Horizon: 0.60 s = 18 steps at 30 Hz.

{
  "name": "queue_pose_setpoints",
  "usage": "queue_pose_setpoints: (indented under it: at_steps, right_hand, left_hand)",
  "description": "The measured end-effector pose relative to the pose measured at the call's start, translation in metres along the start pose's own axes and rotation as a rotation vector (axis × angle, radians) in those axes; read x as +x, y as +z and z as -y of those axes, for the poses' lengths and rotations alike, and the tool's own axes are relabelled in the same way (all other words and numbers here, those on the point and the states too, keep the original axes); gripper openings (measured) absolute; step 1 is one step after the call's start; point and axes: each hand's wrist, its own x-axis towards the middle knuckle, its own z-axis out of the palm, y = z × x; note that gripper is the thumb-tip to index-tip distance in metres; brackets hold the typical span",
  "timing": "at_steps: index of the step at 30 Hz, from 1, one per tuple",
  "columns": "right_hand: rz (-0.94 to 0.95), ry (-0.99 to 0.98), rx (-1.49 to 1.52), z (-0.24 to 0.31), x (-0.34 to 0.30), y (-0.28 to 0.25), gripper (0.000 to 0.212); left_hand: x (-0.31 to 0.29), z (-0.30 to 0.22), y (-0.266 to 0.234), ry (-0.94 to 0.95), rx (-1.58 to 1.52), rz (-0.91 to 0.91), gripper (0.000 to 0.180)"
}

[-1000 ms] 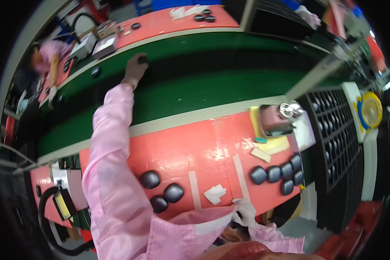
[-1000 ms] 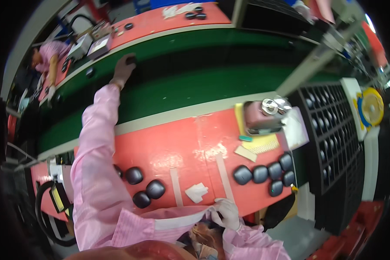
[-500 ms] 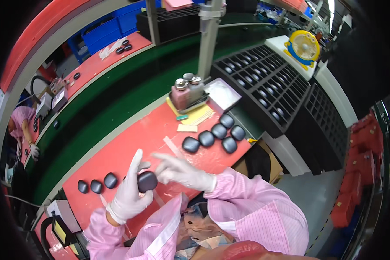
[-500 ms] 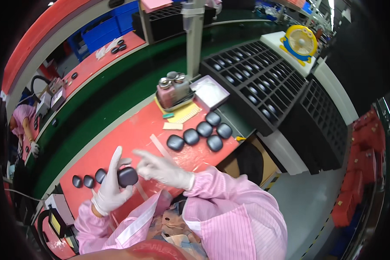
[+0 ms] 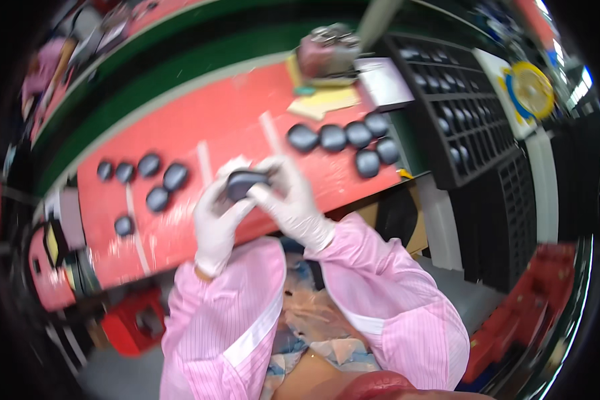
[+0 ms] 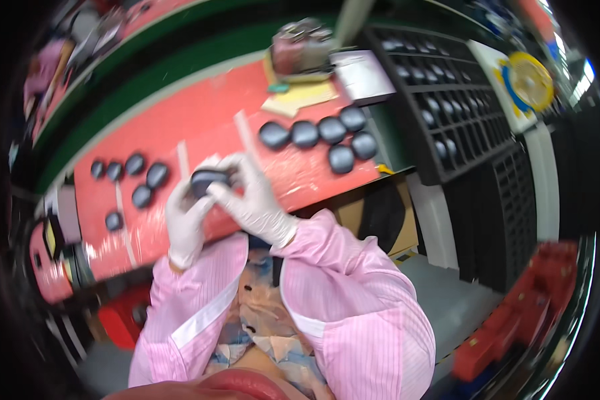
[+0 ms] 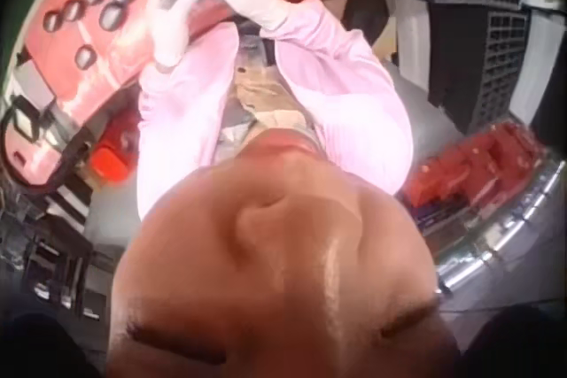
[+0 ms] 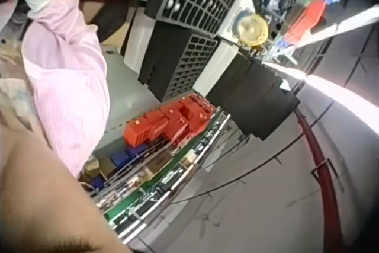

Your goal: Cleaning the interior and exterior of earbud charging cases using a wipe at an electronics factory station.

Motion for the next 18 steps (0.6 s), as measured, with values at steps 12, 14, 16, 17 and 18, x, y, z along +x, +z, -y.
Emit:
queue_pose_setpoints:
  at_steps: [12, 14, 16, 17, 18]
  right_hand:
    - [0.056, 0.2, -0.073, 0.0, 0.001, 0.011, 0.024]
    - [0.098, 0.153, -0.076, -0.001, -0.001, 0.016, 0.024]
    - [0.131, -0.068, -0.17, -0.007, -0.007, 0.02, 0.025]
    - [0.125, 0.073, -0.205, -0.005, -0.005, 0.019, 0.028]
    - [0.117, 0.214, -0.241, -0.001, -0.001, 0.015, 0.032]
  left_hand:
    - [-0.044, -0.003, -0.011, -0.167, -0.312, -0.148, 0.037]
    - [-0.046, -0.003, -0.011, -0.163, -0.227, -0.165, 0.038]
    - [-0.044, -0.004, -0.01, -0.199, -0.246, -0.223, 0.037]
    - [-0.047, -0.002, -0.012, -0.186, -0.227, -0.215, 0.037]
    - [-0.048, 0.001, -0.013, -0.175, -0.207, -0.206, 0.037]
